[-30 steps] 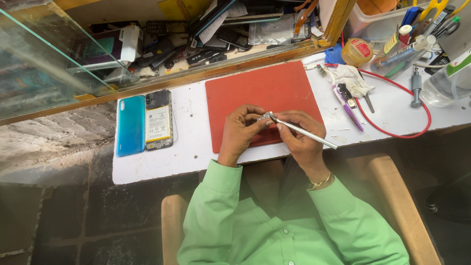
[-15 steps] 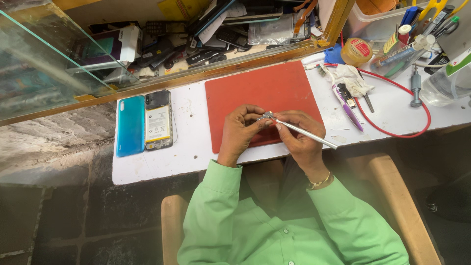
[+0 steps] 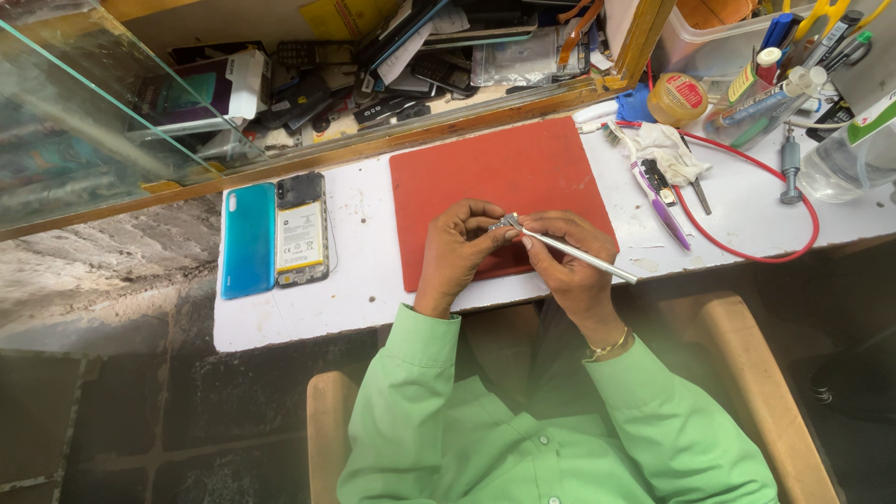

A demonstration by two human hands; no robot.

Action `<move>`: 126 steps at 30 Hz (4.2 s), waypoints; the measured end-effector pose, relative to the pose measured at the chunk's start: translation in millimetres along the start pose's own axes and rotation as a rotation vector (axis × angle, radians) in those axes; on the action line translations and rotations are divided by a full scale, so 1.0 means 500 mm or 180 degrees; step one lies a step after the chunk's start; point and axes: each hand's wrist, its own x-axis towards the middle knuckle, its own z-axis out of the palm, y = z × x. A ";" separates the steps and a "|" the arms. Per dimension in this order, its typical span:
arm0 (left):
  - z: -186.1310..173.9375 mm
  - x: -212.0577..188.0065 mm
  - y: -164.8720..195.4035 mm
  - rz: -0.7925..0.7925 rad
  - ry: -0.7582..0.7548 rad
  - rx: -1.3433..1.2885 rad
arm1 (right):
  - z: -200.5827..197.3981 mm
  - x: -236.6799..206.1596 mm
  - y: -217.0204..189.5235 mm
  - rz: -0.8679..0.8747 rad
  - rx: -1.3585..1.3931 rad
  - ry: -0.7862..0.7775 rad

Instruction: The person cleans a small electronic component with a toothbrush, then uses a hot air gun to heat it. They continue by applying flux with a pen-like tool and manipulating the component with tweezers. The work takes place on a red mat with a disassembled phone nearby.

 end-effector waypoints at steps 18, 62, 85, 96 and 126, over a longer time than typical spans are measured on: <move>-0.005 0.002 -0.007 0.0008 0.0054 0.0077 | 0.000 -0.015 0.031 0.0207 0.0615 0.0285; -0.001 0.001 -0.023 0.0161 -0.0032 0.0038 | -0.001 -0.007 0.016 0.0213 0.0059 0.0116; -0.001 0.000 -0.017 0.0092 -0.0004 0.0036 | -0.002 -0.012 0.026 0.0338 0.0274 0.0154; -0.003 0.002 -0.022 0.0092 0.0001 0.0005 | -0.001 -0.013 0.029 0.0323 0.0332 0.0184; -0.005 0.004 -0.021 0.0040 -0.0007 -0.0031 | -0.003 -0.006 0.013 0.0201 0.0017 0.0091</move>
